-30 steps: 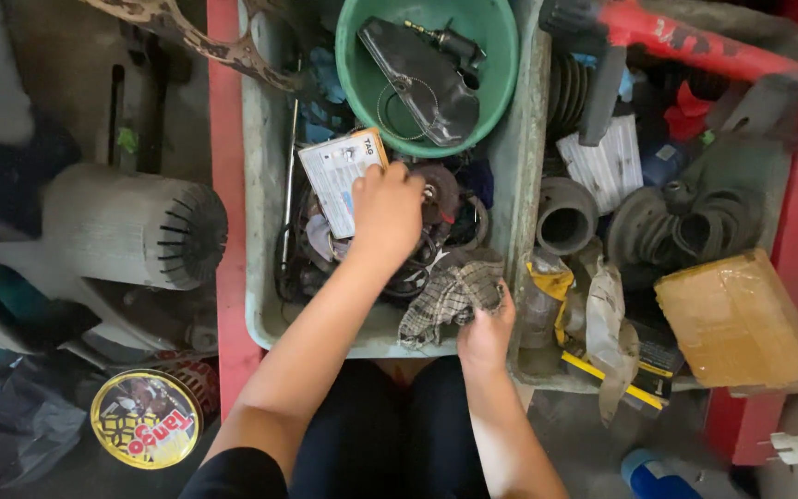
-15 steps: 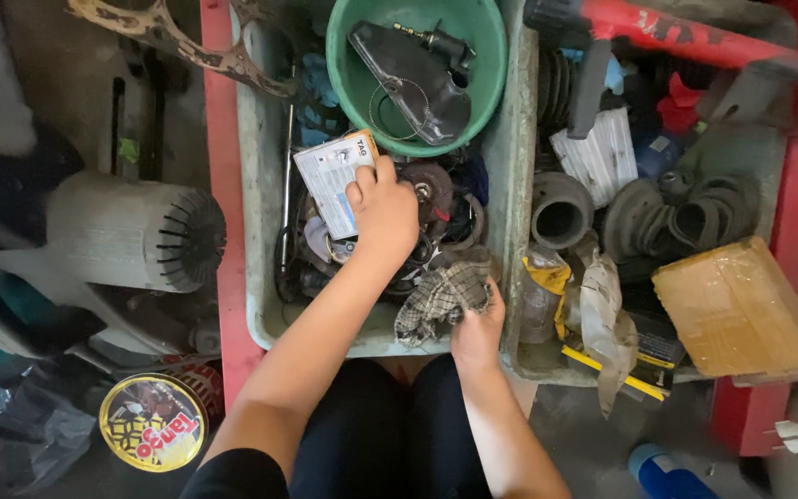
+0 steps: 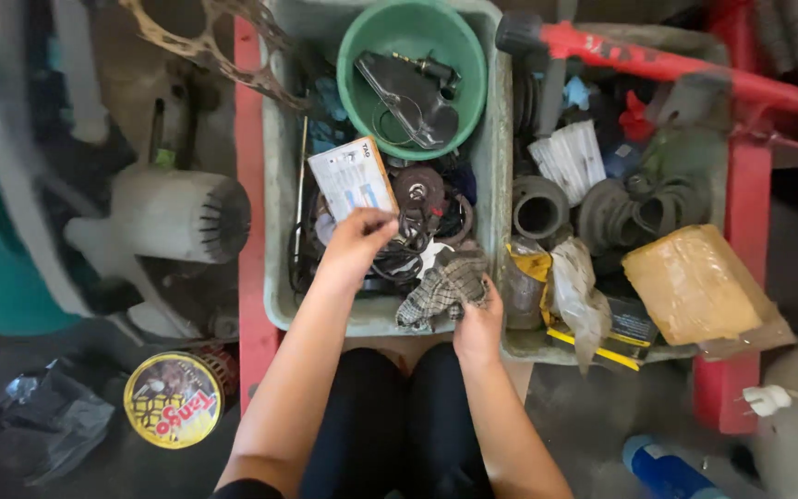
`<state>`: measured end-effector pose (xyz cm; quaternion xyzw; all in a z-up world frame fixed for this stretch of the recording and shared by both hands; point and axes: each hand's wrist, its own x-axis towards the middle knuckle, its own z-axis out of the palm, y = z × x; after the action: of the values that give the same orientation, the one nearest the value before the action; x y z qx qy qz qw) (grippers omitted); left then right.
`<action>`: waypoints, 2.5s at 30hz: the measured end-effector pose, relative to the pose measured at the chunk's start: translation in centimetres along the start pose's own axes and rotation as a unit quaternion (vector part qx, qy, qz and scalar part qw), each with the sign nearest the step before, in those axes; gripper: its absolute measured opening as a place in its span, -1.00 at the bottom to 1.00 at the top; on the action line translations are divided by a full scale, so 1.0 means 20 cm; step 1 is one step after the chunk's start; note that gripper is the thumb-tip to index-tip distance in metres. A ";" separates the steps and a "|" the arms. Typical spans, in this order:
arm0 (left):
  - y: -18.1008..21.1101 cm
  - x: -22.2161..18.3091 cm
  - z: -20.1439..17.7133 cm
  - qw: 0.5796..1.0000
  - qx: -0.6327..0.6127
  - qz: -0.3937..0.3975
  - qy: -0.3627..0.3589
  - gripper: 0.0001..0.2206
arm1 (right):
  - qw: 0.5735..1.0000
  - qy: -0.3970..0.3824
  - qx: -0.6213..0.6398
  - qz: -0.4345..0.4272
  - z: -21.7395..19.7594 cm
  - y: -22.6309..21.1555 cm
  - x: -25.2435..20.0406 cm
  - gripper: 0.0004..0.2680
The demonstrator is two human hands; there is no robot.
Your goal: Inspecting and handling various engine components and gaskets in a parts bin.
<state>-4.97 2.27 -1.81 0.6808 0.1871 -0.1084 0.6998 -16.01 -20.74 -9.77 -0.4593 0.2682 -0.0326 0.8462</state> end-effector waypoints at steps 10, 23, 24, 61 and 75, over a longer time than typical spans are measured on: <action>-0.02 -0.59 -0.05 0.971 -0.137 -0.067 -0.182 -0.78 | 0.980 -0.192 -0.010 0.048 0.16 -0.30 -0.30 -0.69; 0.21 -1.15 -0.12 0.983 -0.064 -0.002 -0.172 -0.63 | 0.968 -0.248 -0.023 0.001 0.13 -0.51 -0.60 -0.65; 0.14 -1.16 -0.11 0.975 -0.076 -0.026 -0.208 -0.58 | 0.965 -0.264 0.011 0.007 0.12 -0.52 -0.63 -0.67; 0.40 -1.62 0.00 0.973 0.044 0.203 -0.095 -0.67 | 0.865 -0.332 -0.279 -0.253 0.13 -0.77 -1.07 -0.73; 0.20 -1.50 0.08 0.971 -0.210 0.094 -0.063 -0.68 | 0.890 -0.229 -0.281 -0.278 -0.01 -0.54 -0.92 -0.56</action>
<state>-30.49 -2.15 14.08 0.5248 0.0961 -0.0427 0.8447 -29.75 -21.60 6.56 -0.7283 -0.0739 -0.0840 0.6761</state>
